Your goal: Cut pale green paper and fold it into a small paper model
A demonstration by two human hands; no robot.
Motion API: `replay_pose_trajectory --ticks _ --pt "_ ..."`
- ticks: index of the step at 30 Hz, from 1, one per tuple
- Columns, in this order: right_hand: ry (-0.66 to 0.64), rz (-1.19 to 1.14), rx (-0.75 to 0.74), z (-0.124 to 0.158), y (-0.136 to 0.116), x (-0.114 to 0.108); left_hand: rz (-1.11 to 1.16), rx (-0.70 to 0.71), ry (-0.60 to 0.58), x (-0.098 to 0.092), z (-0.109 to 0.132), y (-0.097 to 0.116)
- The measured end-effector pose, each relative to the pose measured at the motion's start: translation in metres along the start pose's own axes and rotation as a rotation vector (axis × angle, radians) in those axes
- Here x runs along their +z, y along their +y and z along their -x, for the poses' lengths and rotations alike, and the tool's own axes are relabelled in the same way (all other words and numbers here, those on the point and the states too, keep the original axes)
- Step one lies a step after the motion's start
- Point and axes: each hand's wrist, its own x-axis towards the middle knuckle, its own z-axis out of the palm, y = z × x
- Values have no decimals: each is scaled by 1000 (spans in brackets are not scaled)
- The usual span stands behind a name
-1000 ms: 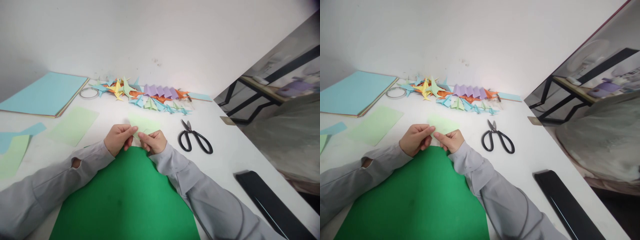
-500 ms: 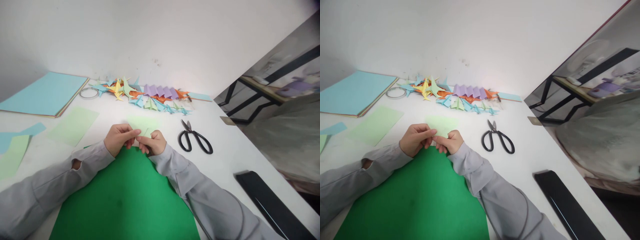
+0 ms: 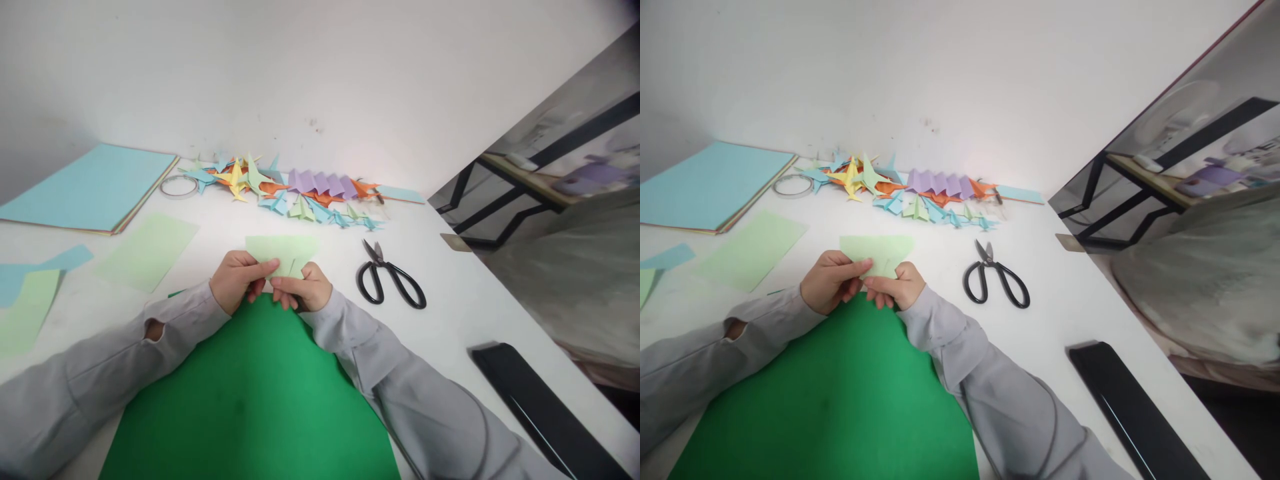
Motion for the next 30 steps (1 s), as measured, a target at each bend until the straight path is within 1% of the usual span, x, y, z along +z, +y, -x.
replay_pose_trajectory --ticks 3,8,14,18,26,30 --pt "12 -19 2 0 -1 1 26 -24 24 2 -1 0" --pt "17 -53 22 0 -4 2 29 -28 21 2 -1 0" --pt "22 -75 38 0 -6 2 35 -48 47 3 -1 3" --pt "26 -88 40 0 -7 3 45 -38 17 2 -3 1" --pt "12 -86 15 2 -8 5 152 12 -54 -3 -5 -4" --pt "2 -75 -16 2 -6 3 99 19 -79 -2 -3 -4"
